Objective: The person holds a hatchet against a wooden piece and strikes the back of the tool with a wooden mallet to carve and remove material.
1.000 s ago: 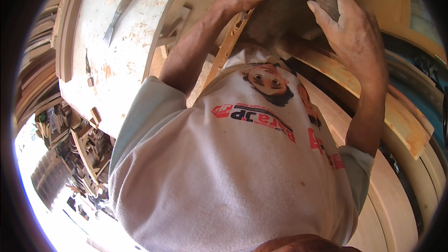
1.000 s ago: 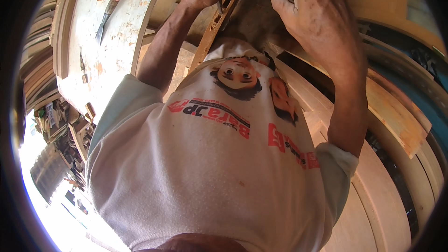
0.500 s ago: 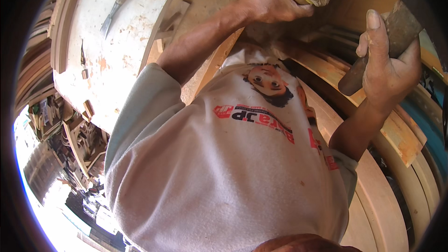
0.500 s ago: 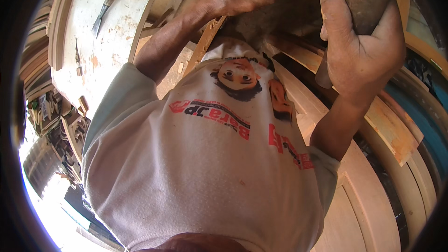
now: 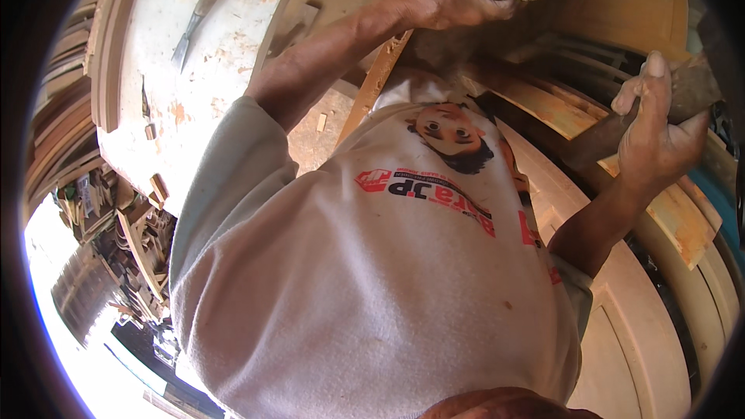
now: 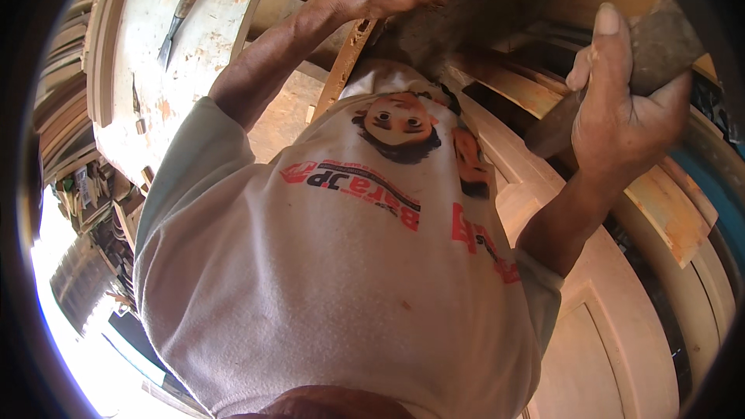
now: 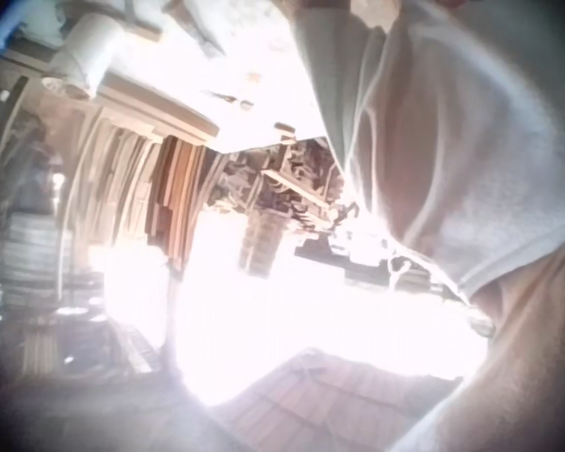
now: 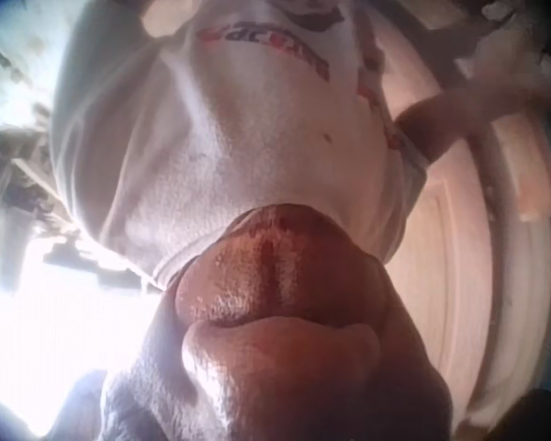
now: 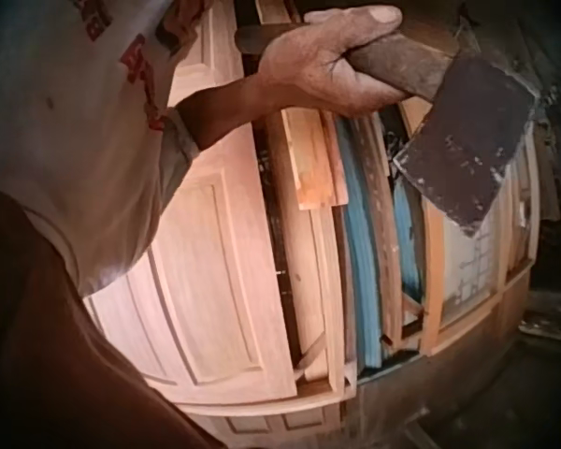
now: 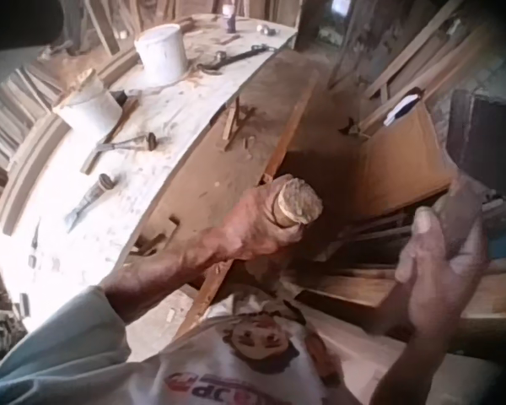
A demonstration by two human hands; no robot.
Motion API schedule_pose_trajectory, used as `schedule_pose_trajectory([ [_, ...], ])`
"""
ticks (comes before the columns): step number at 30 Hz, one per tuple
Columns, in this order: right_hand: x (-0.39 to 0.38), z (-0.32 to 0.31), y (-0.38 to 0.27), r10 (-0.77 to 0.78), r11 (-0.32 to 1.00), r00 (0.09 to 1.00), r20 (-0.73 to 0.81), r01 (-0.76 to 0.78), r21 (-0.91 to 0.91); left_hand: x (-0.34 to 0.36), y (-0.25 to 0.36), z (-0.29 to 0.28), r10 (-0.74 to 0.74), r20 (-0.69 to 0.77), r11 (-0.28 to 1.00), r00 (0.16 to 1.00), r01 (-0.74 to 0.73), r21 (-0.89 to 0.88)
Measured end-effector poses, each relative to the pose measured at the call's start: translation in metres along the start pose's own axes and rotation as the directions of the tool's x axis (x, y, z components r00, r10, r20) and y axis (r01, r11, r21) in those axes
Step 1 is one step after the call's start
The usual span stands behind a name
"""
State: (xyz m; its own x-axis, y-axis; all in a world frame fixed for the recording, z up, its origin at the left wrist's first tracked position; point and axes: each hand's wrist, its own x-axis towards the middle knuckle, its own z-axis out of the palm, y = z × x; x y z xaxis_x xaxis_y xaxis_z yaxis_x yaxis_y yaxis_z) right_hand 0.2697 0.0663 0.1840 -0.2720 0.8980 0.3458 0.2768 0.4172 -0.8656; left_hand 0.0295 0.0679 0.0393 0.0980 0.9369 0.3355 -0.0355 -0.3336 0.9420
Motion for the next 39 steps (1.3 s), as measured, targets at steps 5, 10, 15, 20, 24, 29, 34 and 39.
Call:
schedule_pose_trajectory([
  [5,-0.003,0.018,0.024,0.081,0.724,0.913,0.4,0.222,-0.653,-0.012,-0.005,0.001,-0.073,-0.155,0.991,0.985,0.089,0.099],
  [10,0.015,-0.003,0.004,0.303,0.843,0.918,0.255,-0.134,-0.521,-0.012,-0.007,-0.001,-0.14,-0.196,0.986,0.971,0.119,-0.114],
  [15,0.038,0.001,0.009,0.108,0.884,0.987,0.119,-0.04,-0.466,-0.007,0.01,-0.007,-0.107,-0.189,0.991,0.976,0.12,0.057],
  [20,0.027,0.029,0.015,0.169,0.774,0.837,0.521,0.214,-0.596,-0.008,0.004,-0.006,-0.04,-0.257,0.998,0.966,0.049,0.031],
  [24,0.04,0.022,0.0,0.172,0.832,0.901,0.397,0.084,-0.549,-0.011,0.002,-0.002,-0.081,-0.223,0.997,0.971,0.08,-0.013],
  [29,0.061,0.021,0.012,0.151,0.829,0.967,0.203,-0.012,-0.56,-0.009,-0.001,0.003,-0.196,-0.154,0.949,0.968,0.148,-0.278],
  [34,0.052,0.026,0.034,-0.074,0.827,0.86,0.504,0.336,-0.451,-0.011,-0.013,0.006,-0.142,-0.312,0.99,0.939,0.126,-0.07],
  [39,0.067,0.017,0.017,0.024,0.981,0.939,0.344,0.044,-0.191,-0.005,-0.002,0.009,-0.053,-0.274,0.999,0.96,0.053,-0.01],
])
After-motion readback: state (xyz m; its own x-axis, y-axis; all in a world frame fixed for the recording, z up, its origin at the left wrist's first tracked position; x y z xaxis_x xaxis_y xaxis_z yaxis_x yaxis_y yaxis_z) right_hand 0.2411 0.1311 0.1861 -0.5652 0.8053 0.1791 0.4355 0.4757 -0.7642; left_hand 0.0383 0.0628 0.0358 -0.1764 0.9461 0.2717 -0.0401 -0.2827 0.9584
